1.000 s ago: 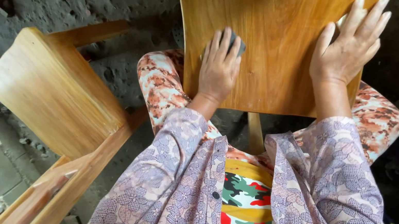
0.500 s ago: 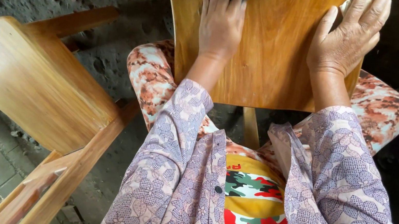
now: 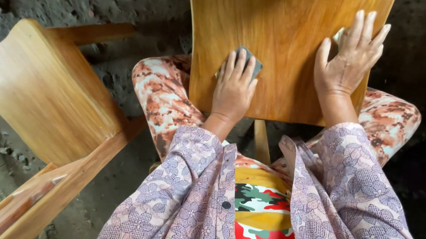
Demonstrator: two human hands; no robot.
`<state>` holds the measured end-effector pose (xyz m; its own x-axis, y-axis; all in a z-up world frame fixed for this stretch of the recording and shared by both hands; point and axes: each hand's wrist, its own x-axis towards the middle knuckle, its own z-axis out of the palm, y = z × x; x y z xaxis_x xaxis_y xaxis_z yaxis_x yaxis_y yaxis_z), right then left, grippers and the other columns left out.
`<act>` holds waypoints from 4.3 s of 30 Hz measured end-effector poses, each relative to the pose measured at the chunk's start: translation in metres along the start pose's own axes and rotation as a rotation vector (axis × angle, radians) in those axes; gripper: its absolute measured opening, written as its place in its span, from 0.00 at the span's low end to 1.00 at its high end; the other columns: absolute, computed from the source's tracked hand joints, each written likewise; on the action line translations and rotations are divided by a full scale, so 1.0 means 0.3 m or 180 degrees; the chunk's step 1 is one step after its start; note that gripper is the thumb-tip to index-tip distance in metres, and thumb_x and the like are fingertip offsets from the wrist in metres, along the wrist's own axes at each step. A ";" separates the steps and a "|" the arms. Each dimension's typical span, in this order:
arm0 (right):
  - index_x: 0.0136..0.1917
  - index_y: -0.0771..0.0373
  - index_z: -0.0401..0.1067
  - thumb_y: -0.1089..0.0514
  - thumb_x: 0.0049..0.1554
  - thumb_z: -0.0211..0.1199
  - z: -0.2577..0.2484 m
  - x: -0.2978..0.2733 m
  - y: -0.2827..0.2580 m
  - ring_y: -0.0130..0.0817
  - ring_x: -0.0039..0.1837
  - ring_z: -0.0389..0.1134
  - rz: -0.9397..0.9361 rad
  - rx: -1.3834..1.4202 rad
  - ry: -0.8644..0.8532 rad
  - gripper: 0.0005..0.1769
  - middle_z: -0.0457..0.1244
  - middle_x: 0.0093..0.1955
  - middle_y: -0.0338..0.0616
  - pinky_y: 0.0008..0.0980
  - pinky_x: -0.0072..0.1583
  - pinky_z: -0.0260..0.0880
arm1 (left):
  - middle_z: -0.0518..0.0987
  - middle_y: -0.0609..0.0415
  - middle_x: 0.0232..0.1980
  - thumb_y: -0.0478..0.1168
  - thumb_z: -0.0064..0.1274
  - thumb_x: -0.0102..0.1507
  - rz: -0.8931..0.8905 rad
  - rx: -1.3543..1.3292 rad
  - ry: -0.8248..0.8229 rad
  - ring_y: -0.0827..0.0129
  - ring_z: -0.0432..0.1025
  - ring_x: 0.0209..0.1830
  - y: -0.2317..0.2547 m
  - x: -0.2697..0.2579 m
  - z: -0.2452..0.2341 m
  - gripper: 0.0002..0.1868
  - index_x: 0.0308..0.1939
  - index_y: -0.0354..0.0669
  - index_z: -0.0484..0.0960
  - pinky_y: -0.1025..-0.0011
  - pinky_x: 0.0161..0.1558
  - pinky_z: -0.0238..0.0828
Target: The person sits cross-legged on a chair and sands the surface of a wooden chair seat using sandpaper. They alternate between using a sanding block and a piece of sandpaper, rubbing the surface back and forth to smooth the wood.
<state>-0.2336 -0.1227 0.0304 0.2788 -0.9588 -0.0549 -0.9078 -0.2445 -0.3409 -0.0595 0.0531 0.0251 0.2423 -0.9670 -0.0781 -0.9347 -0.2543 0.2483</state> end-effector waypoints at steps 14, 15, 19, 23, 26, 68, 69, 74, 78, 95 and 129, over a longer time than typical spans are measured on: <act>0.65 0.49 0.75 0.63 0.58 0.67 -0.038 -0.279 0.088 0.36 0.54 0.67 -0.0151 0.1540 0.0802 0.22 0.58 0.58 0.35 0.36 0.55 0.70 | 0.65 0.44 0.75 0.49 0.47 0.68 0.0359 -0.0058 0.0801 0.47 0.58 0.77 0.014 -0.177 0.144 0.25 0.69 0.50 0.72 0.54 0.72 0.60; 0.59 0.49 0.80 0.64 0.52 0.72 -0.036 -0.275 0.086 0.31 0.47 0.67 -0.0365 0.1220 0.0874 0.21 0.59 0.53 0.33 0.31 0.52 0.71 | 0.65 0.44 0.75 0.49 0.46 0.68 0.0365 -0.0054 0.0849 0.47 0.58 0.76 0.011 -0.178 0.158 0.24 0.68 0.51 0.73 0.53 0.72 0.60; 0.56 0.50 0.80 0.61 0.47 0.77 0.035 -0.243 0.084 0.42 0.51 0.67 -0.0910 0.1024 0.0779 0.23 0.61 0.51 0.39 0.39 0.54 0.69 | 0.66 0.45 0.74 0.48 0.49 0.67 0.0415 -0.0027 0.0946 0.47 0.60 0.76 0.009 -0.179 0.161 0.24 0.67 0.51 0.74 0.53 0.71 0.61; 0.54 0.49 0.76 0.53 0.42 0.80 0.065 -0.211 0.055 0.44 0.55 0.63 -0.0831 0.0212 0.0449 0.25 0.59 0.52 0.38 0.44 0.50 0.70 | 0.69 0.44 0.73 0.47 0.51 0.65 0.0438 -0.0034 0.1085 0.47 0.62 0.74 0.010 -0.171 0.154 0.23 0.64 0.51 0.77 0.54 0.69 0.64; 0.48 0.46 0.75 0.50 0.40 0.81 0.094 -0.195 0.070 0.41 0.54 0.63 -0.0728 0.0031 0.0438 0.23 0.58 0.50 0.34 0.42 0.49 0.69 | 0.69 0.44 0.72 0.47 0.53 0.63 0.0441 -0.0035 0.1134 0.47 0.64 0.73 0.006 -0.169 0.161 0.23 0.63 0.51 0.77 0.53 0.68 0.65; 0.48 0.56 0.67 0.57 0.64 0.64 -0.102 -0.341 0.054 0.35 0.40 0.76 0.1887 0.5358 -0.0955 0.06 0.68 0.39 0.41 0.34 0.41 0.81 | 0.81 0.56 0.58 0.62 0.49 0.72 -0.1401 -0.6146 -0.0516 0.68 0.74 0.58 0.289 -0.003 0.046 0.26 0.63 0.50 0.80 0.61 0.58 0.72; 0.46 0.57 0.67 0.57 0.64 0.64 -0.082 -0.345 0.047 0.35 0.38 0.76 0.1919 0.5249 -0.1016 0.08 0.68 0.38 0.44 0.31 0.38 0.80 | 0.84 0.51 0.53 0.66 0.49 0.70 -0.1512 -0.6767 -0.0722 0.63 0.81 0.51 0.274 -0.001 0.050 0.29 0.59 0.47 0.82 0.63 0.51 0.81; 0.46 0.60 0.68 0.58 0.63 0.66 -0.067 -0.358 -0.013 0.39 0.34 0.75 0.1928 0.4886 -0.1084 0.09 0.68 0.37 0.51 0.33 0.33 0.79 | 0.85 0.52 0.48 0.61 0.52 0.69 -0.1599 -0.6835 -0.0535 0.63 0.83 0.42 0.254 0.003 0.068 0.25 0.56 0.46 0.82 0.69 0.38 0.83; 0.46 0.62 0.69 0.58 0.63 0.67 -0.111 -0.351 -0.093 0.36 0.37 0.75 0.1439 0.4075 -0.1082 0.09 0.70 0.39 0.49 0.27 0.35 0.78 | 0.85 0.57 0.42 0.45 0.54 0.71 -0.1673 -0.5354 0.0667 0.77 0.77 0.40 0.215 0.002 0.147 0.10 0.49 0.44 0.84 0.73 0.45 0.77; 0.81 0.64 0.65 0.48 0.70 0.59 -0.010 -0.119 -0.039 0.61 0.82 0.37 -0.1065 0.0243 -0.0332 0.32 0.41 0.84 0.56 0.67 0.75 0.35 | 0.49 0.48 0.83 0.60 0.43 0.75 -0.0181 0.0549 -0.0313 0.54 0.45 0.85 0.064 0.006 0.043 0.36 0.80 0.47 0.52 0.57 0.83 0.40; 0.79 0.64 0.66 0.51 0.64 0.63 -0.035 -0.097 -0.070 0.62 0.82 0.38 -0.0866 0.0233 -0.0390 0.34 0.43 0.83 0.58 0.68 0.76 0.37 | 0.40 0.45 0.85 0.76 0.27 0.76 -0.0224 0.0483 -0.1156 0.51 0.35 0.86 -0.101 0.423 -0.079 0.41 0.83 0.60 0.38 0.53 0.83 0.28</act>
<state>-0.2259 -0.0911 0.0490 0.5483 -0.8339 -0.0635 -0.7708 -0.4745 -0.4252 0.0058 -0.0621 0.0305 0.2249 -0.8730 -0.4328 -0.9535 -0.2887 0.0869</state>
